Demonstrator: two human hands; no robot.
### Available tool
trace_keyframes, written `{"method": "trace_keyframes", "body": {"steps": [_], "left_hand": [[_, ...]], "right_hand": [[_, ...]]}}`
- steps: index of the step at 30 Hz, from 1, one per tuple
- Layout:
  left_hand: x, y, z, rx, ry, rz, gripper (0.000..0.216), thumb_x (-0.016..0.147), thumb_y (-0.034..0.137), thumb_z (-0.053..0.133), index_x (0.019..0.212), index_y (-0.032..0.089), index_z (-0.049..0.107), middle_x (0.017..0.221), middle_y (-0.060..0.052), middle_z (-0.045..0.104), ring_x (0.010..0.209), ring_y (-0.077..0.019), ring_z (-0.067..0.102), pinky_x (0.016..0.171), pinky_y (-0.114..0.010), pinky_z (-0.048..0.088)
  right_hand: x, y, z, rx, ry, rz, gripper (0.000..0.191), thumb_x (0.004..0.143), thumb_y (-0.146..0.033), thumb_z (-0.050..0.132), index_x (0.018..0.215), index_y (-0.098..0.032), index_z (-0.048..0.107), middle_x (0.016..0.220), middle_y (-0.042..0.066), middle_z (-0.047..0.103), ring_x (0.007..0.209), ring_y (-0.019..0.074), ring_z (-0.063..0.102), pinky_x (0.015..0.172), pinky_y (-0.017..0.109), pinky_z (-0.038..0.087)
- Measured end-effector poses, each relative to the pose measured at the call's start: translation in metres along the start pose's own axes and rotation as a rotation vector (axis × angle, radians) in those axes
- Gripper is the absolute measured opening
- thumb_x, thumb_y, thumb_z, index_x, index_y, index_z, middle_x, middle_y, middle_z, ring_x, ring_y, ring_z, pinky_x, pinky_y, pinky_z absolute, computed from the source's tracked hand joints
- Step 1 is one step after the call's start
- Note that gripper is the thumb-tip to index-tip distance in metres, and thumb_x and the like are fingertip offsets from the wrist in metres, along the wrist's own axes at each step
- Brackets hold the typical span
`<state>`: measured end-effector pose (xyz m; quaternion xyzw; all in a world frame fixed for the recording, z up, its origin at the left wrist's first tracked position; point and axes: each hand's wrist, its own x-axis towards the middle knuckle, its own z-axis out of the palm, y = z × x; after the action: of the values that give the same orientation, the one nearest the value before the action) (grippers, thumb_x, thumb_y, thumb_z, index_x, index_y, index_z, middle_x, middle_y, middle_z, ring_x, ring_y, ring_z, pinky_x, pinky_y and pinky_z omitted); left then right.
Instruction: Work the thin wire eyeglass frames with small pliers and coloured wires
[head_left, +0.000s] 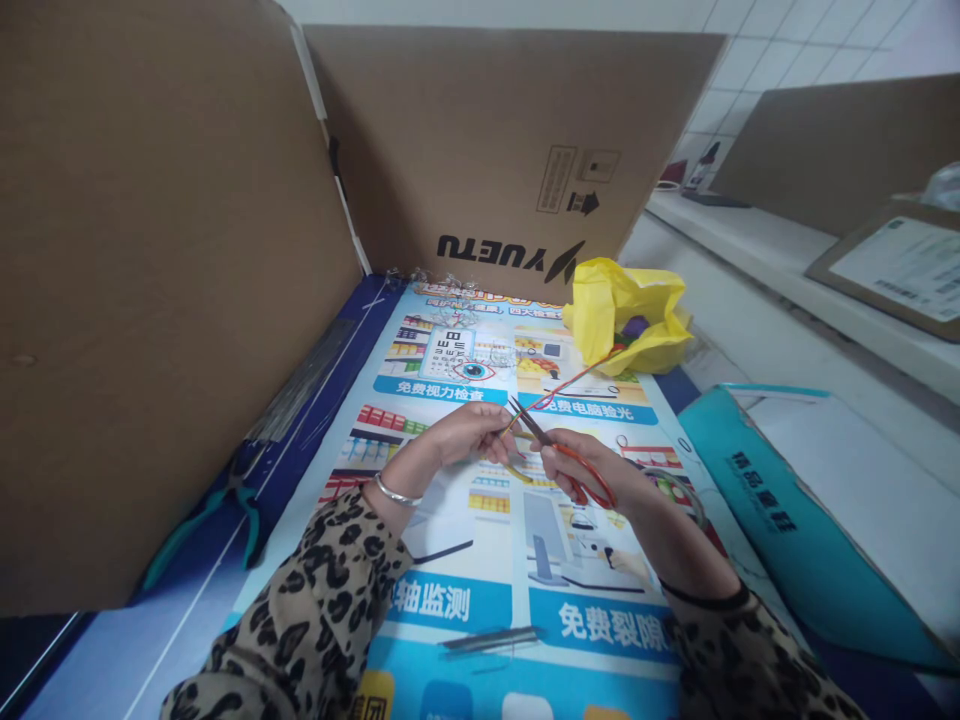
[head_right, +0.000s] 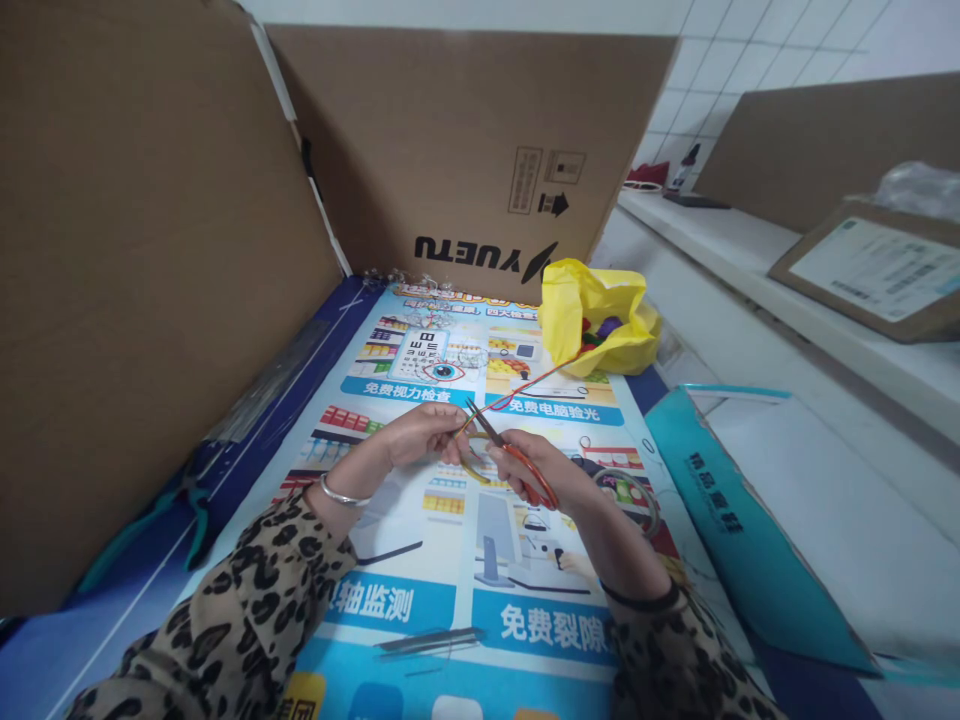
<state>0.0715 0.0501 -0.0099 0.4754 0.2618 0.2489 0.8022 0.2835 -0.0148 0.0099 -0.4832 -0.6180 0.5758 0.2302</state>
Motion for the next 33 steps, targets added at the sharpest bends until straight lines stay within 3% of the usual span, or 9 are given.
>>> {"method": "trace_keyframes", "body": {"steps": [3, 7, 15, 20, 24, 28, 33], "left_hand": [[-0.004, 0.006, -0.002, 0.022, -0.035, -0.047, 0.039, 0.083, 0.044, 0.052, 0.092, 0.007, 0.059, 0.07, -0.013, 0.07, 0.047, -0.0154, 0.063, 0.038, -0.02, 0.038], [-0.012, 0.017, -0.007, 0.099, -0.052, -0.084, 0.05, 0.087, 0.05, 0.039, 0.1, 0.005, 0.058, 0.075, -0.015, 0.07, 0.036, -0.0094, 0.054, 0.031, -0.019, 0.025], [-0.013, 0.02, -0.007, 0.144, -0.04, -0.119, 0.068, 0.081, 0.066, 0.031, 0.094, 0.006, 0.061, 0.071, -0.012, 0.069, 0.025, -0.003, 0.036, 0.029, -0.02, 0.014], [-0.012, 0.018, 0.002, 0.147, 0.032, -0.085, 0.052, 0.08, 0.055, 0.05, 0.094, 0.007, 0.061, 0.08, -0.012, 0.07, 0.028, -0.0004, 0.036, 0.029, -0.018, 0.012], [-0.008, 0.013, 0.008, 0.074, 0.063, -0.075, 0.041, 0.071, 0.043, 0.067, 0.091, 0.008, 0.062, 0.078, -0.008, 0.069, 0.035, -0.0036, 0.05, 0.03, -0.015, 0.021], [-0.004, 0.006, 0.012, 0.036, 0.092, 0.003, 0.036, 0.073, 0.043, 0.065, 0.085, 0.009, 0.061, 0.058, 0.0, 0.06, 0.037, -0.0053, 0.049, 0.035, -0.017, 0.031], [-0.004, 0.004, 0.013, 0.069, 0.088, 0.057, 0.029, 0.078, 0.041, 0.059, 0.076, 0.012, 0.056, 0.046, 0.008, 0.041, 0.032, -0.0028, 0.036, 0.035, -0.017, 0.025]], "right_hand": [[-0.002, -0.004, 0.0, 0.028, -0.029, -0.015, 0.036, 0.083, -0.053, 0.046, 0.087, -0.018, 0.05, 0.052, -0.006, 0.047, 0.036, 0.0059, 0.039, 0.034, 0.02, 0.03], [-0.006, -0.012, -0.001, 0.06, -0.047, -0.054, 0.035, 0.085, -0.051, 0.043, 0.076, -0.018, 0.049, 0.049, -0.004, 0.047, 0.038, 0.0075, 0.041, 0.037, 0.021, 0.032], [-0.005, -0.014, -0.001, -0.015, -0.032, -0.068, 0.035, 0.086, -0.049, 0.042, 0.069, -0.019, 0.046, 0.048, -0.004, 0.046, 0.038, 0.0077, 0.041, 0.038, 0.022, 0.031], [-0.007, -0.015, -0.003, -0.081, -0.027, -0.073, 0.035, 0.088, -0.047, 0.039, 0.067, -0.02, 0.045, 0.045, -0.004, 0.044, 0.039, 0.0081, 0.04, 0.04, 0.023, 0.032], [-0.006, -0.012, -0.003, -0.077, -0.031, -0.082, 0.034, 0.088, -0.046, 0.04, 0.066, -0.02, 0.043, 0.05, -0.004, 0.047, 0.04, 0.0074, 0.04, 0.041, 0.023, 0.032], [-0.006, -0.014, -0.002, -0.067, -0.031, -0.087, 0.035, 0.087, -0.047, 0.043, 0.065, -0.02, 0.041, 0.05, -0.005, 0.045, 0.04, 0.0069, 0.039, 0.04, 0.023, 0.032], [-0.008, -0.016, 0.002, -0.073, -0.024, -0.021, 0.035, 0.083, -0.053, 0.045, 0.073, -0.019, 0.045, 0.051, -0.006, 0.045, 0.041, 0.0068, 0.04, 0.04, 0.021, 0.032]]}}
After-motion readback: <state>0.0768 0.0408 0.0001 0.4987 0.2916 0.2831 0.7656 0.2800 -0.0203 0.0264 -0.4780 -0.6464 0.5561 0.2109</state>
